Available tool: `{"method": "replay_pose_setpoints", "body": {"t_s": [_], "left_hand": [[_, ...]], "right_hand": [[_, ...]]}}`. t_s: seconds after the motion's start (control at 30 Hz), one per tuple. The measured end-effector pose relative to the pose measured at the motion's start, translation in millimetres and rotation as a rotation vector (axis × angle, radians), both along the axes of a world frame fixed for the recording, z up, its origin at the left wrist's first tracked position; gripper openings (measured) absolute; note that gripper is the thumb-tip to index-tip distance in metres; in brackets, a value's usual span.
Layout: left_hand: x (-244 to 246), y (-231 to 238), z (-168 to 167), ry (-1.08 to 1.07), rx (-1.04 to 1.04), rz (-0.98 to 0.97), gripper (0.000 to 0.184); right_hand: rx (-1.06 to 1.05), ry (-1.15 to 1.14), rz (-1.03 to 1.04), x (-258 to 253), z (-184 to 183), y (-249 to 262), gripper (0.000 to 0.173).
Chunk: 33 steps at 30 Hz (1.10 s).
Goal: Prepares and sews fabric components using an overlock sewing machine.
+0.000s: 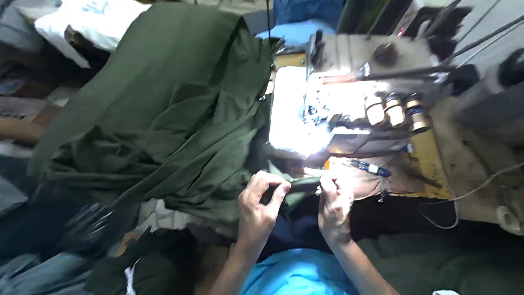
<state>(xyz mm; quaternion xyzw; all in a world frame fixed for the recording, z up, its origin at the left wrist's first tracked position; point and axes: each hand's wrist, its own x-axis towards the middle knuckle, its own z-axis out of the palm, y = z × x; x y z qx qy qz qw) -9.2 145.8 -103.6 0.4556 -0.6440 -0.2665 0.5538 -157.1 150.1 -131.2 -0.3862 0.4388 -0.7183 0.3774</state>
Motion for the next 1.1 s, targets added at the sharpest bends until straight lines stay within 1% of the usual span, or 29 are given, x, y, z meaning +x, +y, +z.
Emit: {"method": "replay_pose_setpoints", "body": {"t_s": [0.03, 0.1, 0.17, 0.23, 0.3, 0.33, 0.4, 0.47, 0.5, 0.53, 0.57, 0.6, 0.67, 0.7, 0.73, 0.77, 0.8, 0.87, 0.97, 1.03, 1.1], "left_hand": [[2, 2, 11, -0.019, -0.041, -0.023, 0.013], [6, 3, 28, -0.061, -0.100, -0.062, 0.015], [8, -6, 22, -0.117, -0.104, -0.028, 0.014], [8, -14, 7, -0.110, -0.078, 0.012, 0.012], [10, -16, 7, -0.084, -0.059, 0.047, 0.013], [11, -16, 10, -0.079, -0.055, 0.056, 0.014], [8, -20, 19, -0.112, -0.100, 0.055, 0.016], [-2, -30, 34, -0.214, -0.190, 0.037, 0.017], [-10, -38, 43, -0.284, -0.241, 0.020, 0.015], [-19, -48, 51, -0.356, -0.285, -0.013, 0.014], [-29, -60, 59, -0.421, -0.308, -0.076, 0.018], [-39, -73, 63, -0.484, -0.325, -0.150, 0.027], [-56, -97, 65, -0.632, -0.393, -0.217, 0.040], [-63, -104, 66, -0.709, -0.393, -0.228, 0.039], [-68, -107, 69, -0.795, -0.364, -0.241, 0.035], [-72, -107, 74, -0.867, -0.297, -0.266, 0.032], [-74, -109, 77, -0.904, -0.261, -0.284, 0.035], [-76, -111, 80, -0.928, -0.215, -0.311, 0.039], [-78, -115, 77, -0.884, -0.173, -0.336, 0.035], [-79, -115, 81, -0.875, -0.086, -0.392, 0.040], [-80, -115, 80, -0.836, -0.081, -0.398, 0.045]], "right_hand": [[-0.067, 0.092, 0.023, -1, 6, 5, 0.016], [-0.154, 0.149, 0.091, -2, 16, 10, 0.017], [-0.116, 0.126, 0.071, -5, 16, 1, 0.016], [-0.096, 0.104, 0.134, -13, 12, -12, 0.017], [-0.091, 0.232, 0.171, -27, 19, -20, 0.015], [-0.102, 0.350, 0.118, -39, 26, -23, 0.016], [-0.078, 0.634, -0.073, -66, 44, -31, 0.022], [0.037, 0.879, -0.261, -80, 67, -41, 0.028], [0.083, 0.942, -0.304, -81, 74, -45, 0.030], [0.118, 0.984, -0.327, -80, 79, -50, 0.031], [0.136, 1.014, -0.353, -77, 81, -53, 0.031], [0.158, 1.033, -0.373, -74, 82, -55, 0.032], [0.195, 1.058, -0.422, -69, 82, -58, 0.035], [0.201, 1.079, -0.457, -67, 83, -59, 0.038], [0.208, 1.117, -0.483, -64, 84, -59, 0.038], [0.210, 1.162, -0.513, -61, 86, -58, 0.035], [0.209, 1.199, -0.555, -58, 87, -57, 0.033], [0.204, 1.259, -0.642, -50, 89, -57, 0.029], [0.100, 1.308, -0.755, -45, 79, -61, 0.023], [0.035, 1.279, -0.729, -54, 75, -60, 0.024], [0.064, 1.269, -0.654, -60, 82, -52, 0.030]]}}
